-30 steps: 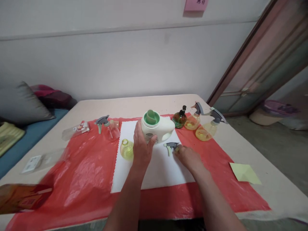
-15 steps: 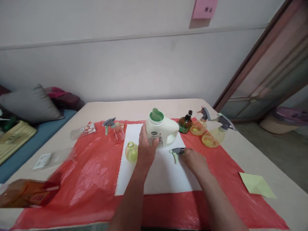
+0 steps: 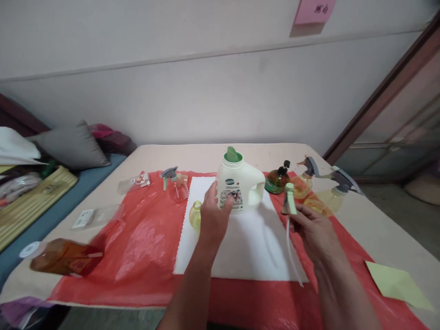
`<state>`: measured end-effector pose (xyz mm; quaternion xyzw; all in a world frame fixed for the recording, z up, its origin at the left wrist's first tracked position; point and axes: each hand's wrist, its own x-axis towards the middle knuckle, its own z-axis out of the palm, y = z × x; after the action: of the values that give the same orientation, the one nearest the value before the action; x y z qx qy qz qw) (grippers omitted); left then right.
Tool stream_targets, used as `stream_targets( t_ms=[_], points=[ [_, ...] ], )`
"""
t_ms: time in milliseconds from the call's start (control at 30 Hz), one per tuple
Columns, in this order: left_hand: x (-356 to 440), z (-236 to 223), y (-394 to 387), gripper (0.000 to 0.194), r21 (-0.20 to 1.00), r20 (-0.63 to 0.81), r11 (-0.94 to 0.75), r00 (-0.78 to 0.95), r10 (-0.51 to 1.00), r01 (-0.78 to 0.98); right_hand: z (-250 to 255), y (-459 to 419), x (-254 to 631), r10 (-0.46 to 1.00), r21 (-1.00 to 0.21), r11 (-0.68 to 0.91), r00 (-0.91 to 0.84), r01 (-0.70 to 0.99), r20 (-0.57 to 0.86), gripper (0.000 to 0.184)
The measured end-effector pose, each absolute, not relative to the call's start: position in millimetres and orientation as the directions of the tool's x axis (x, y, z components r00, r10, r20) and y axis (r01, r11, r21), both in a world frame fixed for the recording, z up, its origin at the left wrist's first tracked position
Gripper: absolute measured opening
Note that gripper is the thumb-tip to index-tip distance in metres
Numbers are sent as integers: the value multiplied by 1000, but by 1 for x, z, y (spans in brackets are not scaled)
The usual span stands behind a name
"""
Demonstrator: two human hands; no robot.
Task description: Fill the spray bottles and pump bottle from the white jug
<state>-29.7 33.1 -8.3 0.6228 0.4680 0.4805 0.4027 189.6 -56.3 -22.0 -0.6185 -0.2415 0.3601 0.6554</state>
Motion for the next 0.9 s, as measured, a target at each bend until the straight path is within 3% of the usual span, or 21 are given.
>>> stream_targets(
  t_ms=[100, 167, 267, 400, 567, 733, 900],
  points=[
    [-51, 1, 40, 51, 944, 306, -294, -66, 950, 147, -21, -56, 191, 761, -967, 40, 635, -251, -134, 43],
    [-69, 7, 48, 53, 961, 265, -249, -139, 954, 124, -21, -56, 193, 754, -949, 92, 644, -301, -131, 43],
    [-98, 10, 60, 75, 972, 118, -116, 0, 993, 206, -22, -55, 193, 743, -924, 148, 656, -352, -131, 40],
    [-120, 1, 64, 94, 831, -165, 2, 244, 956, 556, -23, -54, 192, 727, -908, 173, 672, -382, -144, 37],
    [-123, -13, 68, 62, 690, -254, -38, 290, 923, 722, -22, -53, 191, 729, -882, 211, 669, -422, -146, 36],
    [-121, -14, 72, 53, 774, -191, -23, 268, 944, 633, -18, -55, 192, 726, -858, 259, 676, -443, -130, 35],
    [-102, -3, 59, 51, 971, -116, 32, 354, 928, 235, -7, -56, 190, 686, -804, 395, 725, -445, -65, 42]
  ],
)
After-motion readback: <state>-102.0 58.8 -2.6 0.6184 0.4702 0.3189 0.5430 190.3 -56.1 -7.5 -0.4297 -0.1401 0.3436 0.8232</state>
